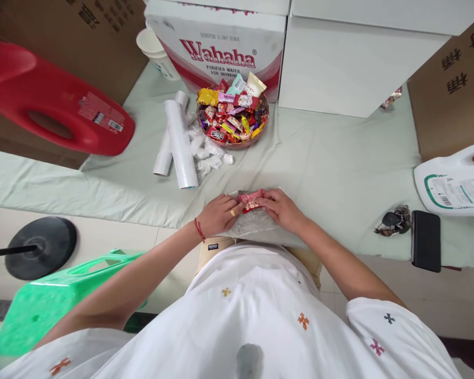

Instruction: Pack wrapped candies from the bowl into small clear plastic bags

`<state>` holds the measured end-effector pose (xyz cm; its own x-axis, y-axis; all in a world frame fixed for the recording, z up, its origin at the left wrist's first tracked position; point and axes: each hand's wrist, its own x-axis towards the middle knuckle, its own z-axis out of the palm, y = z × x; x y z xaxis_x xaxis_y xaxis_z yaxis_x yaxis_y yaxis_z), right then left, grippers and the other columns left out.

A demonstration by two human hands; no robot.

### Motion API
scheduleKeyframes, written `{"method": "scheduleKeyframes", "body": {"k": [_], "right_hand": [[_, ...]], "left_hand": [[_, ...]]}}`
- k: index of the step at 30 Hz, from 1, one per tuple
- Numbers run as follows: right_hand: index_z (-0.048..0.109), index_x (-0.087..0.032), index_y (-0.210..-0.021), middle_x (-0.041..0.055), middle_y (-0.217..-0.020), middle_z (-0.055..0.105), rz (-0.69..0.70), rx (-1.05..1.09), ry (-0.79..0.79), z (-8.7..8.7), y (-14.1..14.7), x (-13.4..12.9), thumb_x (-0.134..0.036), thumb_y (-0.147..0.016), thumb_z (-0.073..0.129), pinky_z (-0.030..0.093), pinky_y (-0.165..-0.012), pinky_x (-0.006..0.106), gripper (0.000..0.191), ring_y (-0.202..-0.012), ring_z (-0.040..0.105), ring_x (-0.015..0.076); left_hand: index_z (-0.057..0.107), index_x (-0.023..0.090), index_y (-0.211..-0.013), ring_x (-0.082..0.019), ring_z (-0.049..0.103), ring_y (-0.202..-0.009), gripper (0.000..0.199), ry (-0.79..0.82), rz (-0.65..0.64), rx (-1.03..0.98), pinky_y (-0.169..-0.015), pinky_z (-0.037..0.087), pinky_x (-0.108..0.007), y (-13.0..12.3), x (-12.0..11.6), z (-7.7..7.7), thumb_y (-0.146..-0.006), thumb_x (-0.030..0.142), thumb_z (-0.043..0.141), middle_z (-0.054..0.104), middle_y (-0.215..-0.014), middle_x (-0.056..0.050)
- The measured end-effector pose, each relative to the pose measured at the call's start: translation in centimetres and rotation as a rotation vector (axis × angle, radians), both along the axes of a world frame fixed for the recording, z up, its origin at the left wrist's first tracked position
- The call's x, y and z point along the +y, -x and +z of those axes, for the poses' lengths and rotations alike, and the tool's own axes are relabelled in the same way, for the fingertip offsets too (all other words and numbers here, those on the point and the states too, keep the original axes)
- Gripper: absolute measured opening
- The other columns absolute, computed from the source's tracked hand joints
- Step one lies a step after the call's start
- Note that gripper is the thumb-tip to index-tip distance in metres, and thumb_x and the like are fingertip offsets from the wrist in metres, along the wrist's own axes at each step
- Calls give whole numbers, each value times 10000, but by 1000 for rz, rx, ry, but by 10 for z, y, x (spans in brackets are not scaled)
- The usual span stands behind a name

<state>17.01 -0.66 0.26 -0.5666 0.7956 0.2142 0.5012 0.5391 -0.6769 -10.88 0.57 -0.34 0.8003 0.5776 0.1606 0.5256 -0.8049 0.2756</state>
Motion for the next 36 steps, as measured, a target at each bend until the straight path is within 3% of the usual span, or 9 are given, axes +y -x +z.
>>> {"method": "scheduleKeyframes", "body": {"k": [4,7,12,15,19,24,27,31,36], "right_hand": [[642,-238,-1347,149,-1273,631,-38,-56,-79,9,-10,-20,-343,-1028,536,515,-967,479,353,-1121,584,265],[681,-254,-1280,136,-1264,666,47,-198,-104,9,-15,-40,-409,-989,617,478,-1011,521,336,-1174,561,299],[741,-278,-1138,98,-1086,738,60,-269,-97,-2,-10,-52,-219,-1029,489,485,-971,491,281,-1143,571,283],[741,-248,-1102,107,-1083,736,13,-266,-141,2,-3,-43,-215,-1048,423,496,-923,454,324,-1067,592,270],[714,-238,-1145,94,-1066,725,-90,-381,-143,15,6,-21,-263,-1077,334,467,-721,351,386,-862,616,223],[656,-229,-1184,77,-1082,702,-205,-434,34,21,19,8,-317,-1073,366,407,-634,302,323,-828,637,209],[628,-210,-1101,67,-1018,702,-212,-344,143,21,24,19,-283,-1056,385,426,-688,296,258,-867,648,210],[597,-213,-1036,56,-959,698,-239,-303,184,20,26,21,-270,-1038,397,421,-709,300,209,-834,633,211],[596,-213,-1022,60,-965,696,-230,-280,201,17,25,21,-289,-1038,407,421,-723,303,205,-847,633,215]], "left_hand": [[607,201,-1390,-255,557,-956,427,-4,-10,8,-873,436,-413,5,-10,1,-1058,396,423,650,-979,-106],[601,248,-1433,-267,545,-968,451,29,1,39,-834,416,-410,-1,-8,4,-1057,415,416,646,-975,-107],[625,279,-1430,-258,525,-936,448,113,2,81,-782,399,-397,-6,0,5,-1053,301,383,657,-968,-114],[657,288,-1394,-256,517,-924,437,129,20,86,-772,388,-396,-6,0,5,-1053,286,384,666,-949,-109],[676,290,-1364,-256,519,-928,422,156,45,85,-772,384,-386,-8,-2,7,-1049,269,396,672,-937,-99],[645,229,-1400,-266,510,-929,476,226,18,30,-815,414,-398,-9,0,16,-987,223,409,653,-946,-107],[609,190,-1438,-272,500,-933,524,236,-16,-66,-846,427,-410,-7,-2,18,-972,374,454,628,-985,-119],[619,183,-1425,-291,517,-950,679,91,104,-69,-816,401,-418,-14,-14,10,-932,644,551,642,-1006,-129],[768,215,-1027,-220,505,-776,415,105,380,-291,-742,396,-357,-33,-24,-2,-1058,467,439,593,-734,-59]]}}
